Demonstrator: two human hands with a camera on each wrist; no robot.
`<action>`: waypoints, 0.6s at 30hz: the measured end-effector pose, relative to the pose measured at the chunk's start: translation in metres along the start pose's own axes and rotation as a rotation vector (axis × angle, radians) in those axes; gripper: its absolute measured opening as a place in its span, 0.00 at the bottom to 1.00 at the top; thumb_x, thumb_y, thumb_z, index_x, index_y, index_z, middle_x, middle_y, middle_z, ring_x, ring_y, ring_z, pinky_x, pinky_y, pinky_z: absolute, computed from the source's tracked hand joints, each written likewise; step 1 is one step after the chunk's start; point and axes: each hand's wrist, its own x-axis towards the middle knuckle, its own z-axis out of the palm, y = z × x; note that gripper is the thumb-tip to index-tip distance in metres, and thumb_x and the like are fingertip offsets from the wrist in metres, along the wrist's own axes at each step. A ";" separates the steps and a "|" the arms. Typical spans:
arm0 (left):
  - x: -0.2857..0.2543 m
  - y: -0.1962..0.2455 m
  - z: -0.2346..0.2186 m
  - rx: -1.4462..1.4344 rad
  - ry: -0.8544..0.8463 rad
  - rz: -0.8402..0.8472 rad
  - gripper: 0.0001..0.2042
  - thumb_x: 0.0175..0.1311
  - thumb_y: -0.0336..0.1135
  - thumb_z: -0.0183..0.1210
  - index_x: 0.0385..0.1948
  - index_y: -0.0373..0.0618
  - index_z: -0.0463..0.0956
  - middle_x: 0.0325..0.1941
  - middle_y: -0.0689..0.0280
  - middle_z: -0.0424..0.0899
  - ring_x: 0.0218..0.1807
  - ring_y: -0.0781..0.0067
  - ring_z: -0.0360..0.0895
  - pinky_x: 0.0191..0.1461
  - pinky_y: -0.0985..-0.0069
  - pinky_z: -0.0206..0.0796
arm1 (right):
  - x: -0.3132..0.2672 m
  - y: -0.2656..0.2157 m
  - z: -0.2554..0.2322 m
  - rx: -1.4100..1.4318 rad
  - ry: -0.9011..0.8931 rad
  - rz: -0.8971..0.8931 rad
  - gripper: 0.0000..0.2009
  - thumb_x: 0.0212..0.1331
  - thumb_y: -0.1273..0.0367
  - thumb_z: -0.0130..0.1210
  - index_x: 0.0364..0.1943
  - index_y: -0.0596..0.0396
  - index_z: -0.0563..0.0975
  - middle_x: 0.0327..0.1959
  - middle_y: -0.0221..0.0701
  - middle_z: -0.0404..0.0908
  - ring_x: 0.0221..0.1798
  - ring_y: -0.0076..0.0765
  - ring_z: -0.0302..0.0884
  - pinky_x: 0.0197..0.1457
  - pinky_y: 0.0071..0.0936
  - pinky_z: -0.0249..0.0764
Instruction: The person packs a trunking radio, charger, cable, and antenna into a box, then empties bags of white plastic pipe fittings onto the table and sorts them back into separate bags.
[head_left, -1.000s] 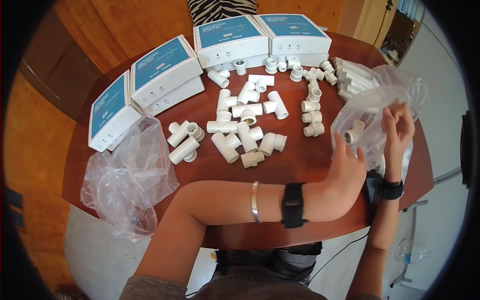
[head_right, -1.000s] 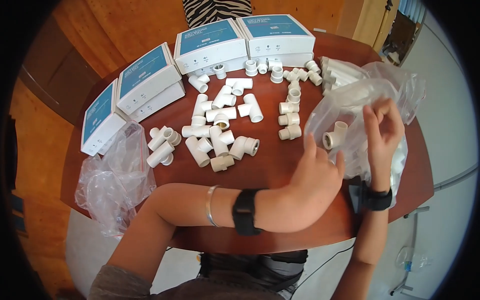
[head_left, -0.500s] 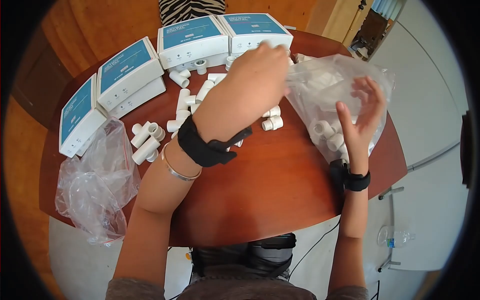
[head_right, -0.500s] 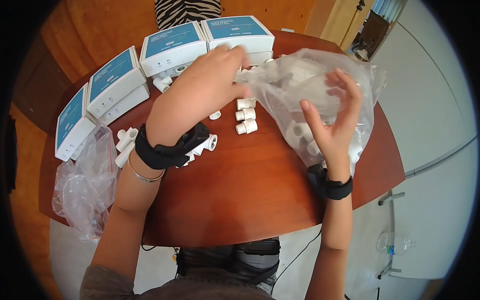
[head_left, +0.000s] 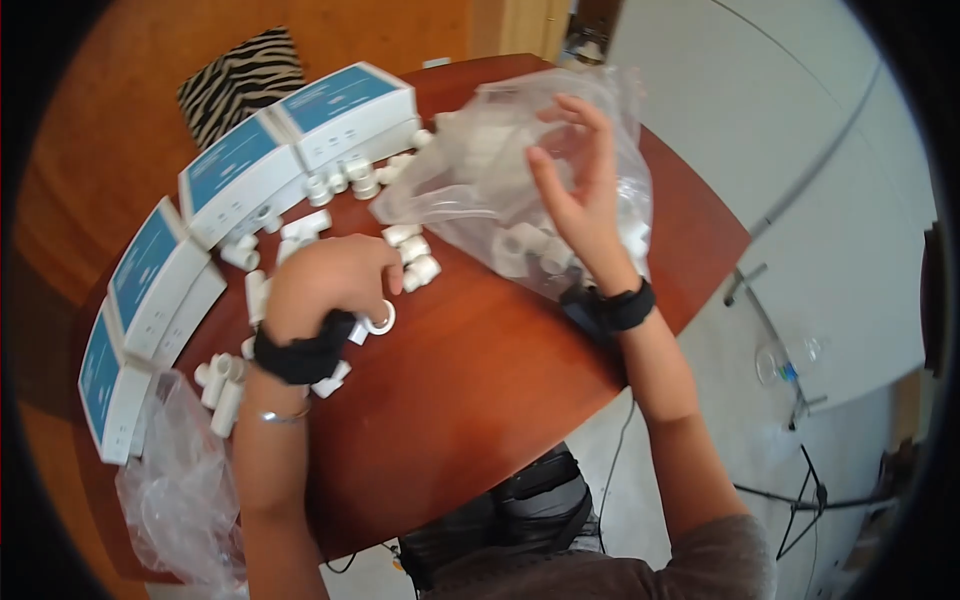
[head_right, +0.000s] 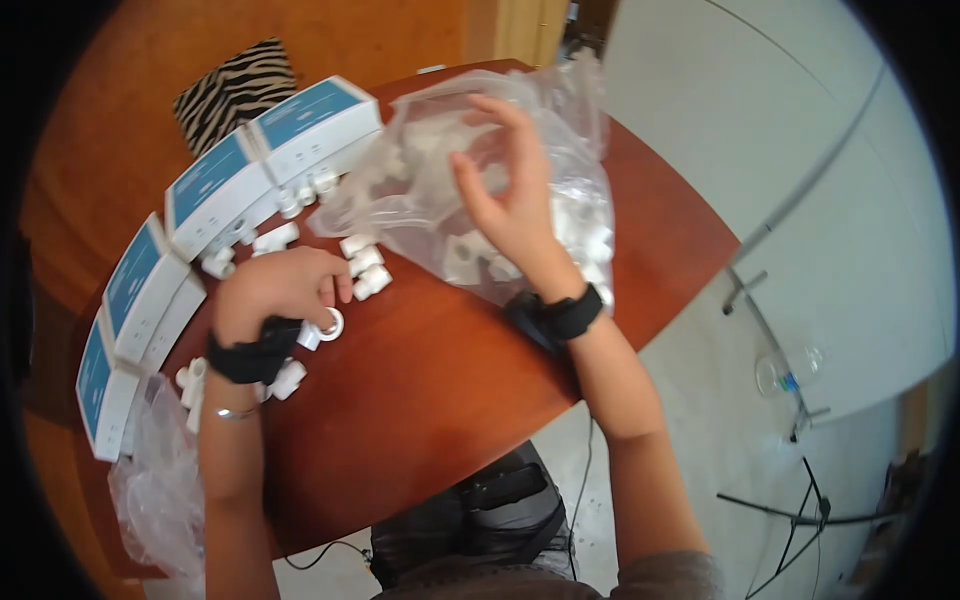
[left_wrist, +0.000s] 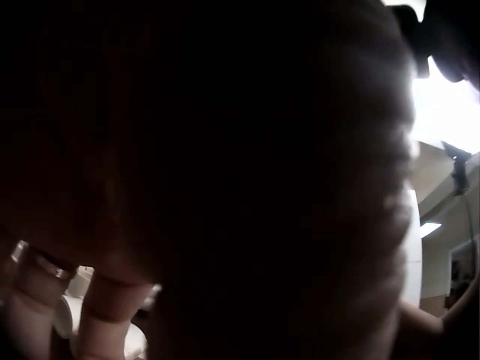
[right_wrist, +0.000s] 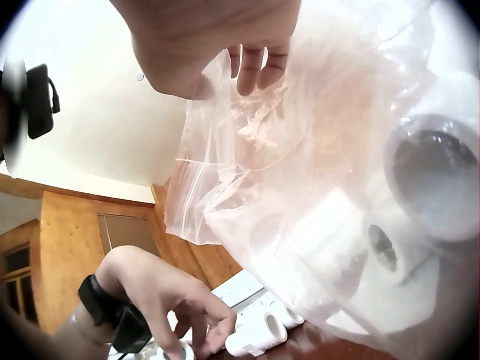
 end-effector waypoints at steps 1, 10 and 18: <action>-0.002 0.008 -0.014 -0.273 -0.131 0.021 0.16 0.40 0.31 0.64 0.35 0.39 0.78 0.31 0.64 0.81 0.35 0.74 0.78 0.37 0.77 0.69 | -0.001 0.001 -0.001 -0.021 -0.021 0.008 0.24 0.51 0.77 0.57 0.56 0.56 0.68 0.46 0.34 0.74 0.35 0.24 0.72 0.40 0.21 0.70; 0.000 0.058 -0.024 -1.018 0.556 0.320 0.13 0.60 0.21 0.52 0.45 0.34 0.78 0.43 0.61 0.81 0.41 0.75 0.80 0.43 0.81 0.74 | 0.000 -0.012 -0.001 -0.016 -0.147 -0.002 0.14 0.50 0.76 0.55 0.43 0.55 0.75 0.40 0.32 0.76 0.30 0.28 0.73 0.39 0.24 0.70; 0.061 0.041 0.033 -0.818 0.801 0.290 0.14 0.64 0.21 0.47 0.49 0.31 0.75 0.43 0.52 0.81 0.39 0.69 0.83 0.41 0.79 0.77 | -0.006 -0.005 -0.002 0.132 -0.225 0.200 0.13 0.51 0.77 0.50 0.43 0.56 0.75 0.34 0.29 0.77 0.27 0.18 0.71 0.28 0.18 0.68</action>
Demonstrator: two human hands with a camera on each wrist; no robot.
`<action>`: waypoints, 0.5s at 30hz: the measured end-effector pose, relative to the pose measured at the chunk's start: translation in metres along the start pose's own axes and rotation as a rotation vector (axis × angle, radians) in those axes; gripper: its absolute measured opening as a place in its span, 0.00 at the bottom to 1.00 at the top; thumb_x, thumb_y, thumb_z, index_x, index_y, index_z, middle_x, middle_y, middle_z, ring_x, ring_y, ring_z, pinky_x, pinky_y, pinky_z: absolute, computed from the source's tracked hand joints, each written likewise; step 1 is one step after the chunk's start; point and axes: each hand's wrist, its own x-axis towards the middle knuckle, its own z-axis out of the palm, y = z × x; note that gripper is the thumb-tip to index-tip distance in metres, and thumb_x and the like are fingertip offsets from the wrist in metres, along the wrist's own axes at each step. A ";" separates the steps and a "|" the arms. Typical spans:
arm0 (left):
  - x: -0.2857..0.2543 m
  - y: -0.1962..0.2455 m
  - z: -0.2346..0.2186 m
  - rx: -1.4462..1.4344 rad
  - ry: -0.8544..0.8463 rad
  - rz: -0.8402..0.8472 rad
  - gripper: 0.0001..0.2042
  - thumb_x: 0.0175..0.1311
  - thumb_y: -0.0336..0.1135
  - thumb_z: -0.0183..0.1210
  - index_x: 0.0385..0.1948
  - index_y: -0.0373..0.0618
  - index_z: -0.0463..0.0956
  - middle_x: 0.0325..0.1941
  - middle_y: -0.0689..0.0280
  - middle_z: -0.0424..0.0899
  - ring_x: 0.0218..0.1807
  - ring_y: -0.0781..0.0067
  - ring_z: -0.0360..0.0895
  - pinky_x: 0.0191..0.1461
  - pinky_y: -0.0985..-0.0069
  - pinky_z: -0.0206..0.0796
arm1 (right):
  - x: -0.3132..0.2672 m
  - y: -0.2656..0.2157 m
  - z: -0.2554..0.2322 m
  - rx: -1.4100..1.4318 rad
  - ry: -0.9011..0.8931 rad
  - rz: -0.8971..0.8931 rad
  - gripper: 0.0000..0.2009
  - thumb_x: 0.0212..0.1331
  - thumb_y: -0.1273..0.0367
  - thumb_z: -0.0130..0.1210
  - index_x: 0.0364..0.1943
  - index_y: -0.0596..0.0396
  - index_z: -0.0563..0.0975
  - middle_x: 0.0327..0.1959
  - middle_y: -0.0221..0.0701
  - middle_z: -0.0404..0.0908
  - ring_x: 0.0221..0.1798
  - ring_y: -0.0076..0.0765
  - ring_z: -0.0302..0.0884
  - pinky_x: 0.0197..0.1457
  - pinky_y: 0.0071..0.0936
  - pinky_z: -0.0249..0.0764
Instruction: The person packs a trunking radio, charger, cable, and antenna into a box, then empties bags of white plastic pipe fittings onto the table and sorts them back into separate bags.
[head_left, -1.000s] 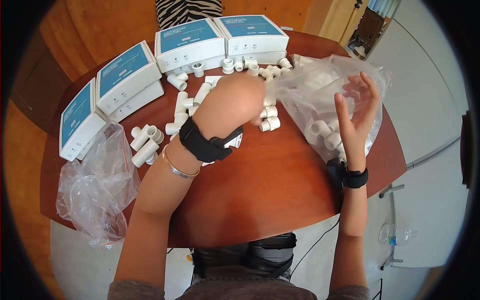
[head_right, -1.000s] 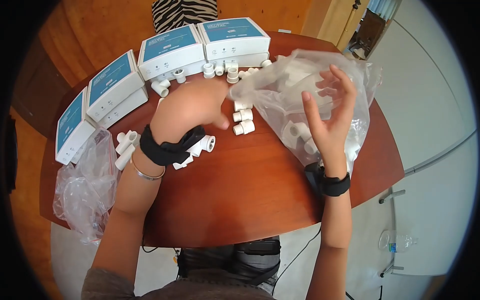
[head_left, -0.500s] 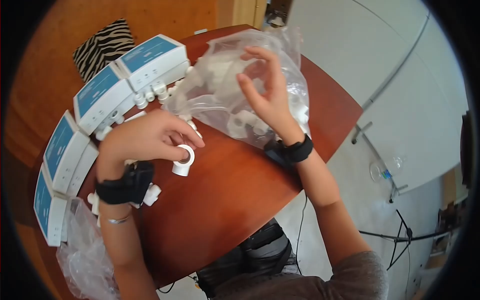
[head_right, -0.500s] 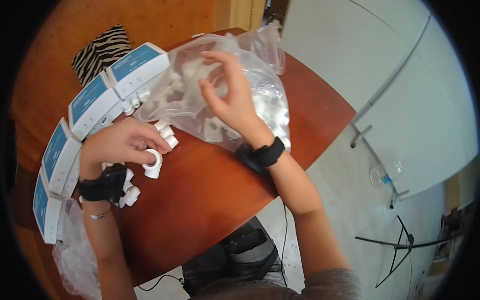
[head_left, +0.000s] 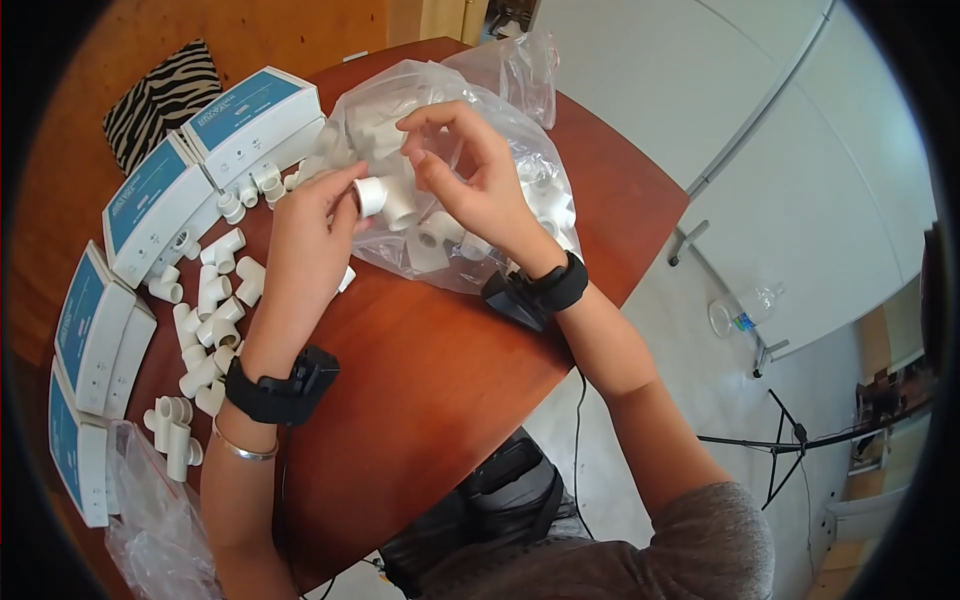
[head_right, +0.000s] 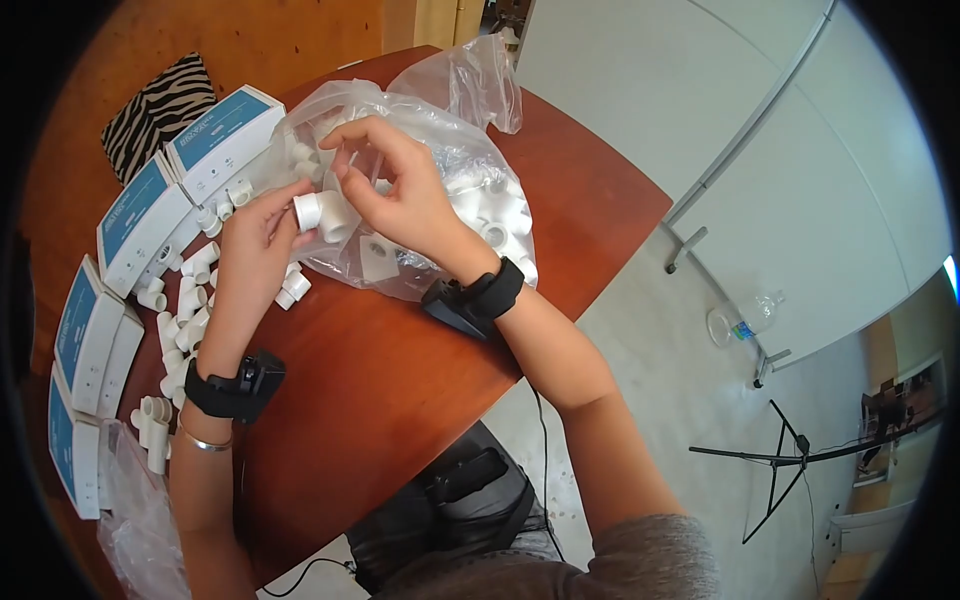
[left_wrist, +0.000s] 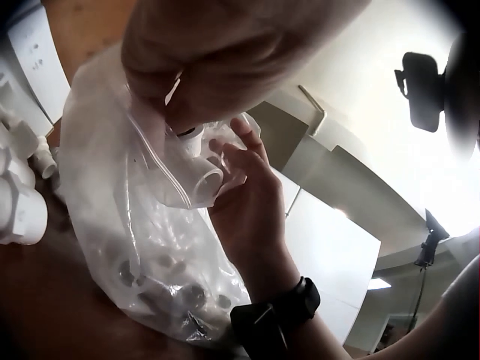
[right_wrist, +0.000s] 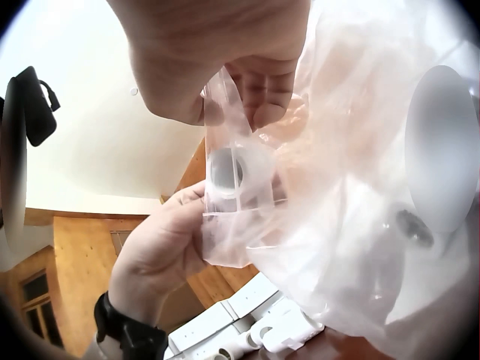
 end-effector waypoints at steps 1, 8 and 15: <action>-0.001 0.002 -0.001 0.061 -0.007 -0.034 0.14 0.64 0.20 0.47 0.50 0.31 0.74 0.45 0.53 0.81 0.43 0.68 0.82 0.43 0.78 0.78 | -0.001 -0.003 0.000 0.093 -0.004 0.037 0.13 0.52 0.77 0.49 0.43 0.56 0.75 0.34 0.29 0.77 0.26 0.17 0.72 0.27 0.17 0.69; 0.000 0.013 -0.009 0.196 0.089 -0.088 0.14 0.65 0.26 0.48 0.49 0.33 0.75 0.36 0.52 0.82 0.28 0.66 0.84 0.30 0.78 0.75 | -0.004 -0.011 -0.009 0.367 -0.093 0.151 0.09 0.60 0.75 0.45 0.41 0.61 0.75 0.30 0.32 0.77 0.24 0.23 0.74 0.26 0.18 0.71; -0.002 0.043 -0.014 0.391 -0.036 0.037 0.16 0.70 0.37 0.45 0.53 0.38 0.73 0.28 0.48 0.80 0.28 0.60 0.81 0.35 0.70 0.69 | 0.001 -0.007 -0.002 0.467 0.068 0.066 0.10 0.63 0.73 0.45 0.43 0.62 0.75 0.34 0.35 0.79 0.30 0.29 0.80 0.29 0.20 0.75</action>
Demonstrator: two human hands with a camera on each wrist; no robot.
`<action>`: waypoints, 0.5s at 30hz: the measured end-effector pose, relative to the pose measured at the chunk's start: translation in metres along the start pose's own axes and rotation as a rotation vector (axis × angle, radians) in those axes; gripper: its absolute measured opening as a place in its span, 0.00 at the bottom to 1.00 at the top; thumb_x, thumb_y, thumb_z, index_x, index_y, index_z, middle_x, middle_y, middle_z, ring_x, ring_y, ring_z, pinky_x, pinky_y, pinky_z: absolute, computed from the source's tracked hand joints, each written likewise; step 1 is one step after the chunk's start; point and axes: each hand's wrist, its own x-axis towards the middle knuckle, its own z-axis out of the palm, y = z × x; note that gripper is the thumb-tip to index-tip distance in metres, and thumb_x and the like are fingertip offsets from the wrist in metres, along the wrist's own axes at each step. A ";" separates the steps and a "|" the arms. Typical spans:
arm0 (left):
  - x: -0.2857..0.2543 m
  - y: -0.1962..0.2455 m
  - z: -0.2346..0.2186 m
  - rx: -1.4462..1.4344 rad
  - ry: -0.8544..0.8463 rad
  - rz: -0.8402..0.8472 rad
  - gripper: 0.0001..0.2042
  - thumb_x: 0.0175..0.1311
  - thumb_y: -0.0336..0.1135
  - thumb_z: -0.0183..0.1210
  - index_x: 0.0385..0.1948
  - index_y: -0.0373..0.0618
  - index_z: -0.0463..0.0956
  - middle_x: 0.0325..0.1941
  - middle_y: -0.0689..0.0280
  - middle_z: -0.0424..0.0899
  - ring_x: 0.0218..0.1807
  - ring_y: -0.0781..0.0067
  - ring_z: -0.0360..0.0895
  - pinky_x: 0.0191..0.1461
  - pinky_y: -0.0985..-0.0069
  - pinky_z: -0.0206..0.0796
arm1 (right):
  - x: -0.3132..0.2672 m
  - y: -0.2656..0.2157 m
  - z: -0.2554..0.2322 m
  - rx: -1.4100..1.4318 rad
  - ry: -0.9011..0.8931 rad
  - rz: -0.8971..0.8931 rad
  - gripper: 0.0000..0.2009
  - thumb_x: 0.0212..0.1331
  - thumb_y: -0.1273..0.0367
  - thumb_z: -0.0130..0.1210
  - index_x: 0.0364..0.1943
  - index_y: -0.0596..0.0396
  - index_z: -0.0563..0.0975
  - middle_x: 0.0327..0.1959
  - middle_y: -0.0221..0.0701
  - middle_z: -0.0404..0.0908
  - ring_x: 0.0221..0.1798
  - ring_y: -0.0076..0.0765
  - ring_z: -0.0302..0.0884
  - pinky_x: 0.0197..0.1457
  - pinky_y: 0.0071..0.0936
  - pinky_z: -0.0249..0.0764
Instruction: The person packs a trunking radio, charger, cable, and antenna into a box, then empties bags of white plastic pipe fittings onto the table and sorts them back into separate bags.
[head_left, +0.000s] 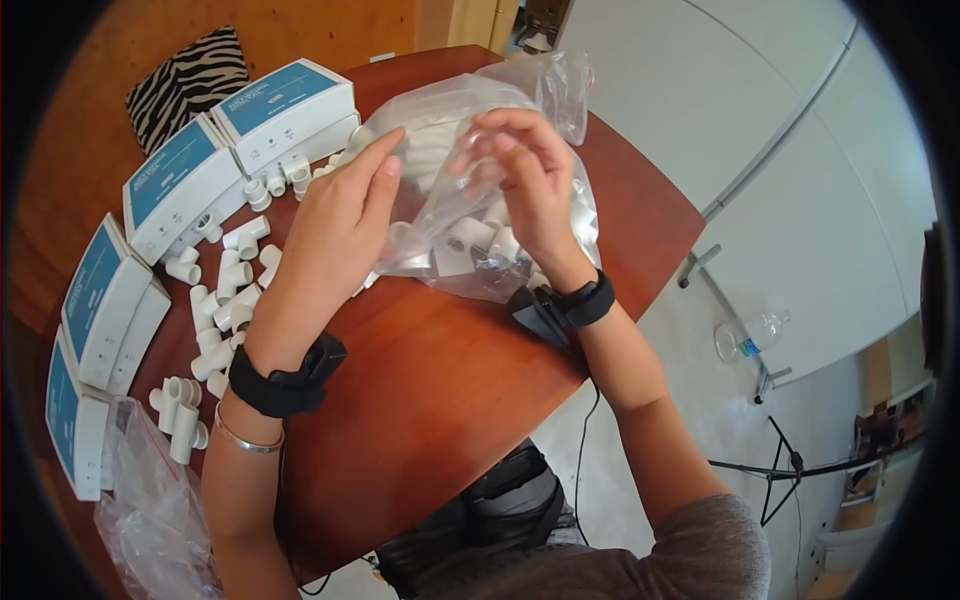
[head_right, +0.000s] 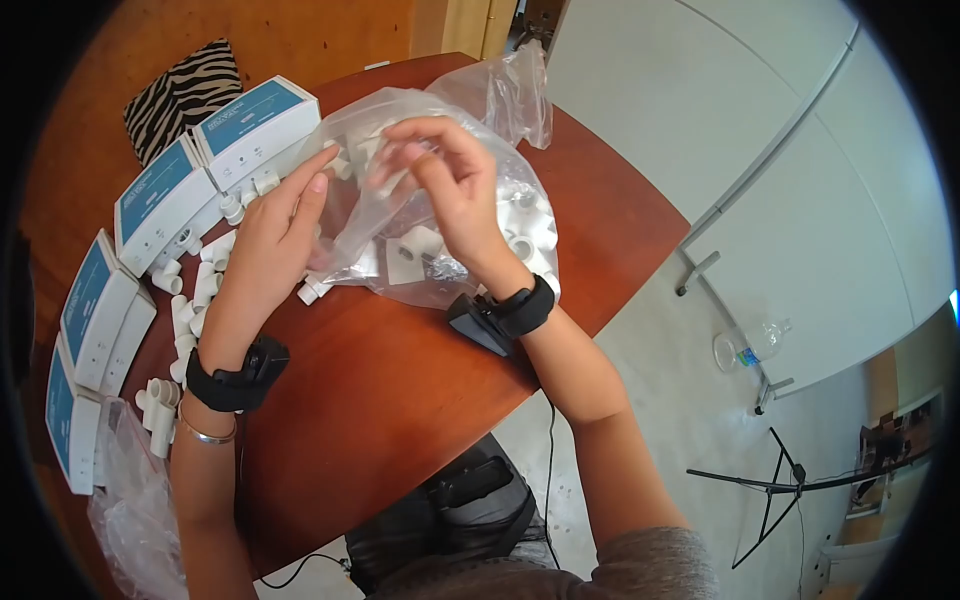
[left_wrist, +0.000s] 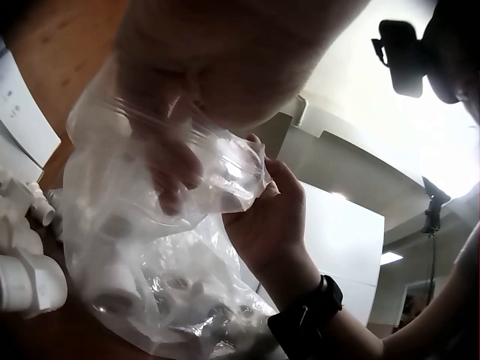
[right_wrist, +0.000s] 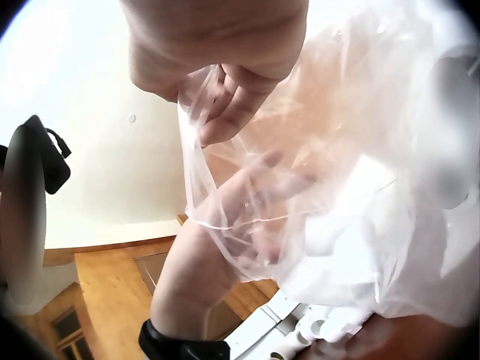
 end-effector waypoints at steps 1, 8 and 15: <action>0.001 -0.001 -0.001 -0.024 0.030 0.064 0.17 0.70 0.37 0.44 0.53 0.38 0.73 0.31 0.48 0.80 0.33 0.58 0.81 0.39 0.69 0.69 | 0.001 -0.002 0.002 -0.035 0.101 -0.055 0.11 0.63 0.72 0.46 0.45 0.62 0.75 0.36 0.36 0.79 0.36 0.31 0.80 0.31 0.22 0.77; 0.007 0.008 -0.049 0.142 0.190 0.408 0.14 0.69 0.33 0.45 0.51 0.39 0.75 0.49 0.63 0.81 0.50 0.71 0.77 0.56 0.77 0.63 | 0.015 -0.007 -0.029 -0.231 0.460 -0.258 0.27 0.62 0.66 0.44 0.67 0.54 0.60 0.58 0.36 0.69 0.56 0.29 0.68 0.53 0.26 0.69; -0.008 0.019 -0.114 0.147 0.309 0.322 0.13 0.70 0.31 0.45 0.45 0.37 0.77 0.45 0.63 0.82 0.50 0.76 0.76 0.56 0.80 0.62 | 0.020 -0.012 -0.057 -0.400 0.549 -0.519 0.33 0.63 0.67 0.44 0.72 0.51 0.47 0.71 0.39 0.51 0.70 0.36 0.53 0.66 0.35 0.56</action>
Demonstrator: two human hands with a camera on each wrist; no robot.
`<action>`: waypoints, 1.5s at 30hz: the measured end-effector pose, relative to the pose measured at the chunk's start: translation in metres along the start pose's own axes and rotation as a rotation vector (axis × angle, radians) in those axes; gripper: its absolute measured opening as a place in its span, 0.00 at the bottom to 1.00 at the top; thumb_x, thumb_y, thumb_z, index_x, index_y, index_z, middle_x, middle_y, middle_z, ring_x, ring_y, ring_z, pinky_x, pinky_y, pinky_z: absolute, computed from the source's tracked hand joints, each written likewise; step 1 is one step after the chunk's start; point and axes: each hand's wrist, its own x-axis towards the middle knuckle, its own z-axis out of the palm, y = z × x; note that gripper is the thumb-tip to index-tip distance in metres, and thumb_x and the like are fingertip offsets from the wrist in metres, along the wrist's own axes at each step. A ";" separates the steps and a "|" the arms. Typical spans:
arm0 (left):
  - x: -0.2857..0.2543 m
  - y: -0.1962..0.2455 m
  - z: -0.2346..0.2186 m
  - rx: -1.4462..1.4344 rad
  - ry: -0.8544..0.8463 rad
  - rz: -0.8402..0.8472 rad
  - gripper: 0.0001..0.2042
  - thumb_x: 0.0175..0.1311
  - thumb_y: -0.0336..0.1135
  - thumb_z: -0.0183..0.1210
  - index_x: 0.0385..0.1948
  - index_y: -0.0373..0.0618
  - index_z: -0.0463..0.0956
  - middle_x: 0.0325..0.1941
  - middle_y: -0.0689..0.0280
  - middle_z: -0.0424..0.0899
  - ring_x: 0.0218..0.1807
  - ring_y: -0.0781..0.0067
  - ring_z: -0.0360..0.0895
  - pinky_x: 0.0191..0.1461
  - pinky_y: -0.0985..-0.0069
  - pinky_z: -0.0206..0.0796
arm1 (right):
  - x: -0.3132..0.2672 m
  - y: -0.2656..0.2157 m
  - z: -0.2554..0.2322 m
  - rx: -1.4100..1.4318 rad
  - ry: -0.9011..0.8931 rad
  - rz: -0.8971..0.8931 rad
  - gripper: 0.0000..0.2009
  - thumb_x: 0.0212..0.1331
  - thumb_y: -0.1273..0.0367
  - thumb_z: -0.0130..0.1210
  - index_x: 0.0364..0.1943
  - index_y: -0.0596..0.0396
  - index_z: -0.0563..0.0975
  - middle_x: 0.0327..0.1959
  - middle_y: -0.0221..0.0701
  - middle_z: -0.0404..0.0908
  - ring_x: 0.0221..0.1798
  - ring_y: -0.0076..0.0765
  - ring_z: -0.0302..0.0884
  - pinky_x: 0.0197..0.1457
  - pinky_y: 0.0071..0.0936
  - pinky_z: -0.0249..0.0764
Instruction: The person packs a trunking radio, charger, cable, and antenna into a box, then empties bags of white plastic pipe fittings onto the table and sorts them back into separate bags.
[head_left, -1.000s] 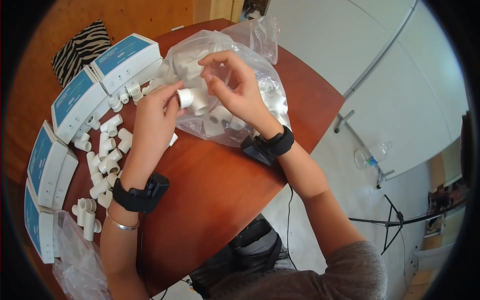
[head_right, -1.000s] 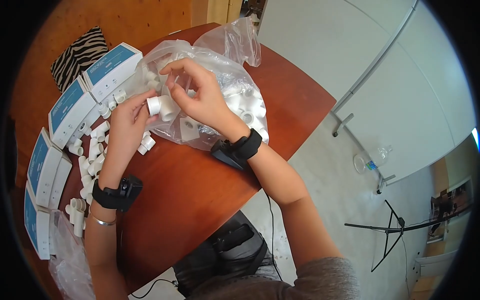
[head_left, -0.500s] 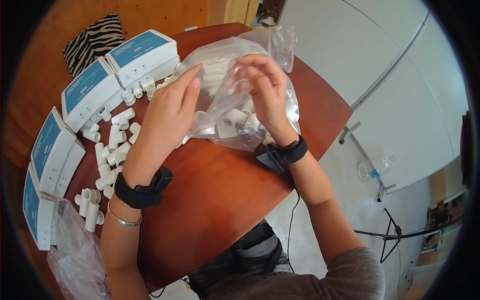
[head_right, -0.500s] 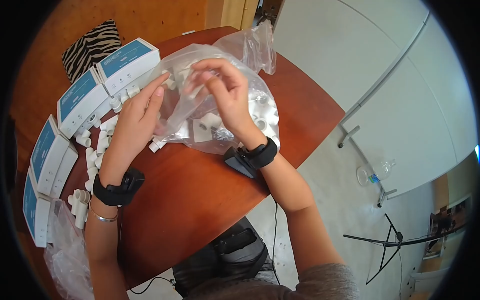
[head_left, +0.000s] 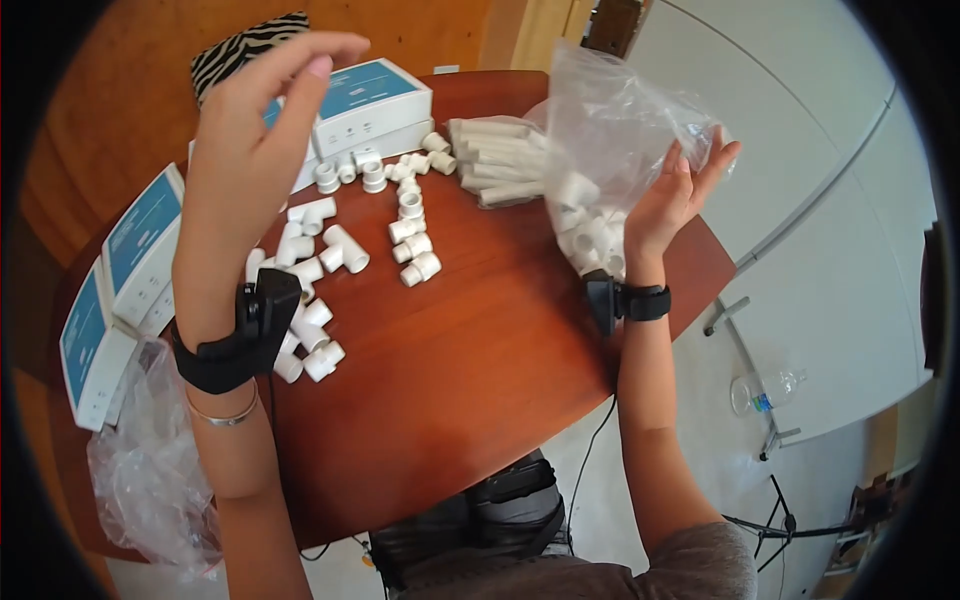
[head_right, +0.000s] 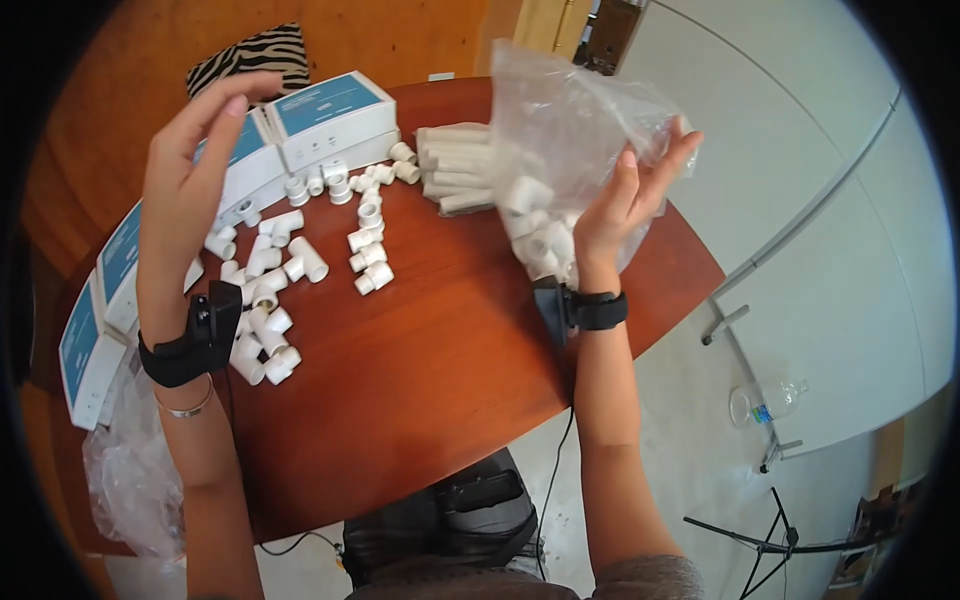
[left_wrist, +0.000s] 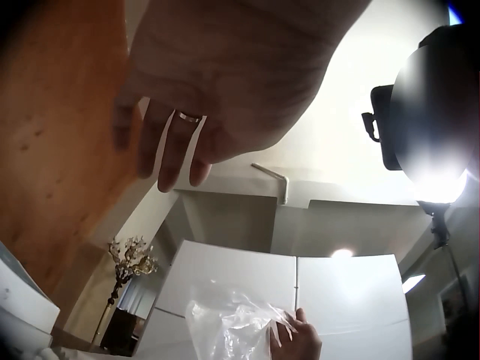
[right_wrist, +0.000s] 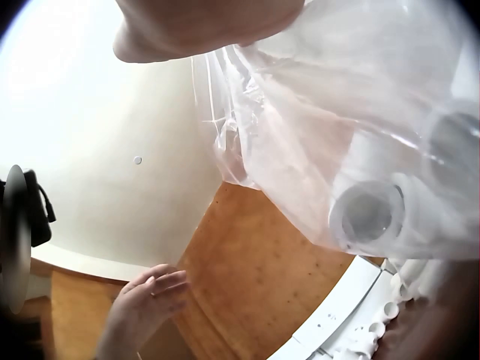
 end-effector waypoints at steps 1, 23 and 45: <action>0.000 -0.002 -0.005 -0.015 0.113 0.061 0.12 0.67 0.32 0.48 0.43 0.36 0.77 0.40 0.62 0.84 0.44 0.75 0.78 0.50 0.79 0.66 | 0.000 0.007 -0.002 -0.085 -0.017 -0.018 0.34 0.62 0.68 0.45 0.72 0.52 0.46 0.72 0.40 0.48 0.72 0.38 0.49 0.68 0.37 0.53; -0.250 0.155 -0.158 0.551 0.764 -0.528 0.10 0.67 0.28 0.48 0.44 0.35 0.75 0.47 0.62 0.80 0.51 0.71 0.74 0.55 0.77 0.64 | -0.046 -0.071 -0.052 -0.314 -0.772 0.342 0.22 0.61 0.72 0.54 0.61 0.56 0.67 0.63 0.40 0.68 0.67 0.41 0.62 0.68 0.34 0.57; -0.318 0.148 -0.146 0.876 0.833 -0.664 0.19 0.64 0.25 0.53 0.58 0.38 0.69 0.62 0.59 0.69 0.61 0.64 0.69 0.62 0.69 0.61 | -0.111 -0.107 -0.074 -0.472 -1.219 0.361 0.13 0.59 0.70 0.54 0.48 0.57 0.76 0.62 0.43 0.68 0.70 0.52 0.56 0.70 0.41 0.54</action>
